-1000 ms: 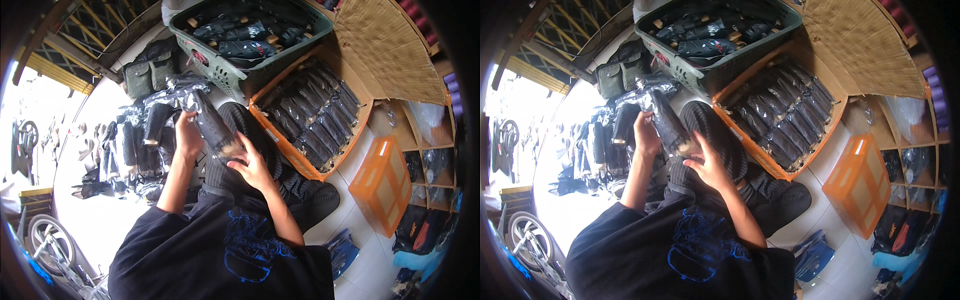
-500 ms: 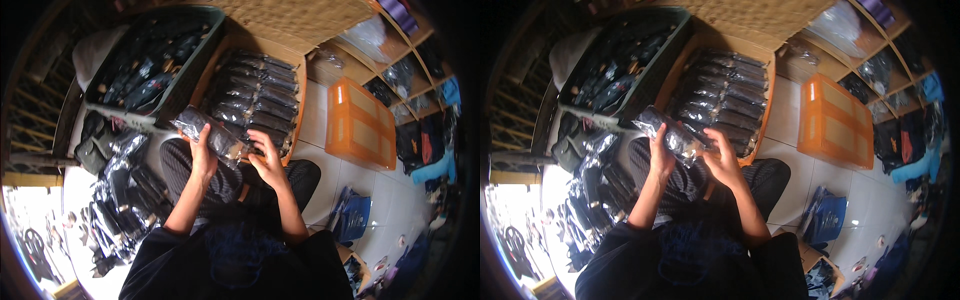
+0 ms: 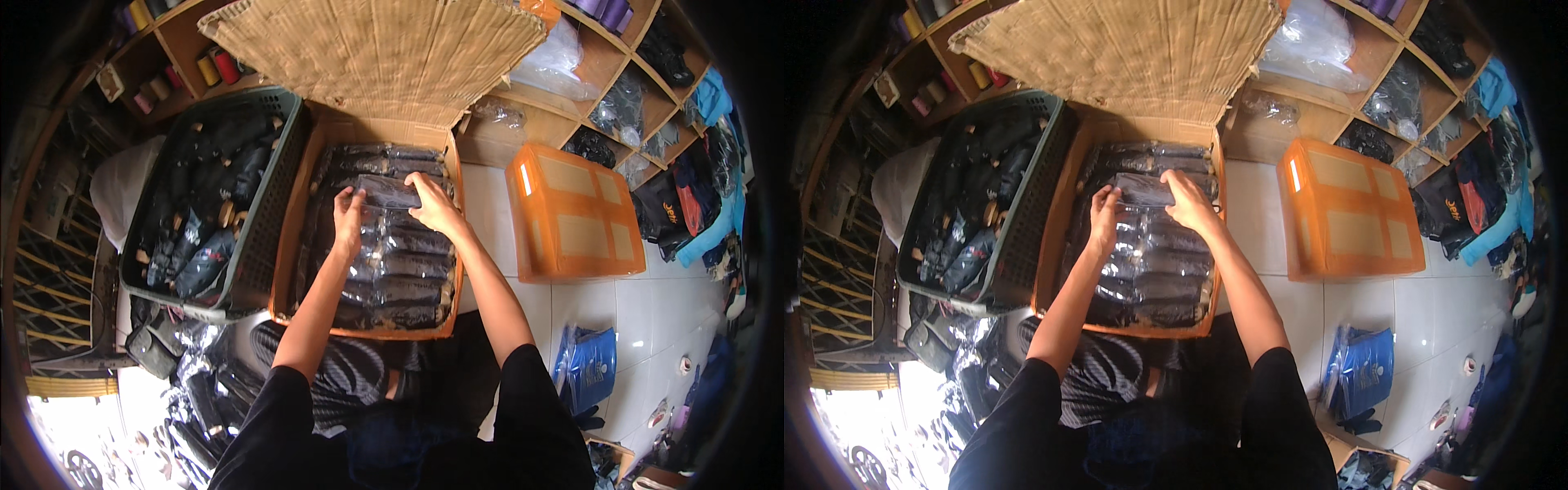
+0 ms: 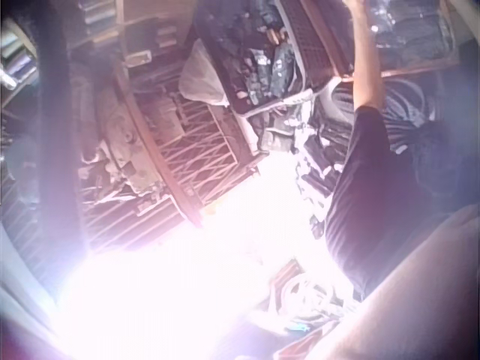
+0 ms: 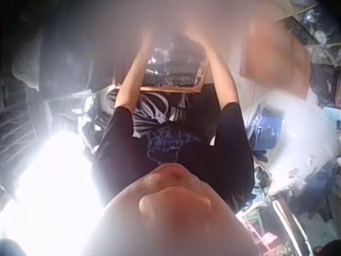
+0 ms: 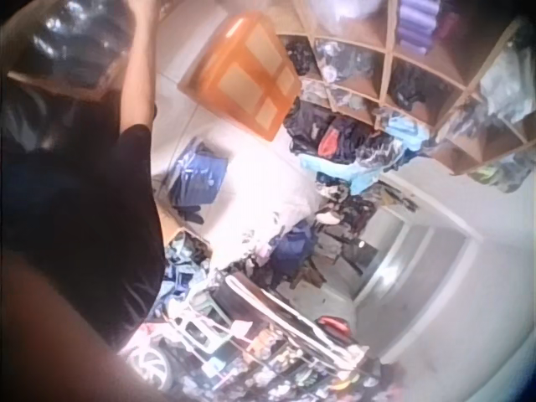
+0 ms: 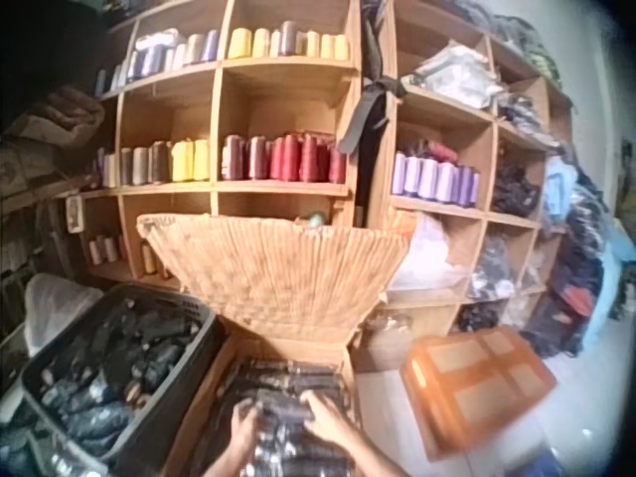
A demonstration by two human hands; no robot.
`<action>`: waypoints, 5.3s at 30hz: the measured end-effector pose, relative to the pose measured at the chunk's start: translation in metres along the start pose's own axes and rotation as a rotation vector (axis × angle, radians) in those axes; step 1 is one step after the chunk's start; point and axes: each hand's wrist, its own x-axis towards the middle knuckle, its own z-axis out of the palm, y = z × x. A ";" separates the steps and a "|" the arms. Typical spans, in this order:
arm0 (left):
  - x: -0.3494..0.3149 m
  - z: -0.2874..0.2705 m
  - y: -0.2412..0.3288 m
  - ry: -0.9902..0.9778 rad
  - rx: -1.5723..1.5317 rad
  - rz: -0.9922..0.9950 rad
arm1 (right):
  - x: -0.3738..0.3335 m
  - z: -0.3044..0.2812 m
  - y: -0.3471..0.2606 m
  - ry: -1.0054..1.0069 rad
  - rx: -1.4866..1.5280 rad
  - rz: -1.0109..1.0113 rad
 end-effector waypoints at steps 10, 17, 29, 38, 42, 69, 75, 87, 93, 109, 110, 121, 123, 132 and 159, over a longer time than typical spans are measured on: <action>0.097 0.003 -0.089 -0.253 0.672 0.094 | 0.028 0.048 0.127 -0.148 -0.321 0.295; 0.072 0.020 -0.068 -0.272 1.051 0.215 | 0.019 0.037 0.092 -0.367 -0.392 0.493; 0.032 0.034 -0.068 -0.522 1.652 0.482 | -0.035 0.076 0.072 -0.157 -0.559 0.427; -0.131 -0.052 0.042 -0.297 0.943 0.768 | -0.089 0.080 0.000 -0.002 -0.443 0.351; -0.235 -0.186 0.066 0.311 0.967 0.772 | -0.128 0.083 -0.059 0.050 -0.221 0.270; -0.252 -0.385 -0.101 0.773 0.924 -0.221 | -0.207 0.110 -0.194 -0.012 0.066 -0.028; -0.257 -0.371 -0.030 0.839 0.529 0.178 | -0.210 0.106 -0.205 -0.040 0.117 0.004; -0.313 -0.298 0.116 0.353 -0.513 0.270 | -0.217 0.142 -0.282 -0.632 1.183 0.288; -0.302 -0.225 0.089 0.045 -0.665 0.077 | -0.213 0.141 -0.280 -0.389 1.465 0.356; -0.212 -0.076 0.052 0.068 -0.354 -0.063 | -0.192 0.054 -0.188 0.663 0.172 0.098; -0.203 -0.067 0.050 0.013 -0.335 -0.041 | -0.184 0.045 -0.189 0.520 -0.002 0.014; -0.038 0.022 0.006 -0.264 -0.244 -0.053 | -0.037 0.025 -0.035 0.186 -0.474 0.041; -0.009 0.039 0.007 -0.179 -0.230 -0.087 | -0.016 0.023 0.003 0.224 -0.457 -0.047; 0.127 0.035 -0.060 -0.155 0.704 0.123 | 0.045 0.035 0.106 0.143 -0.546 0.123; 0.091 0.081 -0.065 -0.631 1.697 0.443 | 0.011 0.068 0.125 -0.106 -0.508 0.491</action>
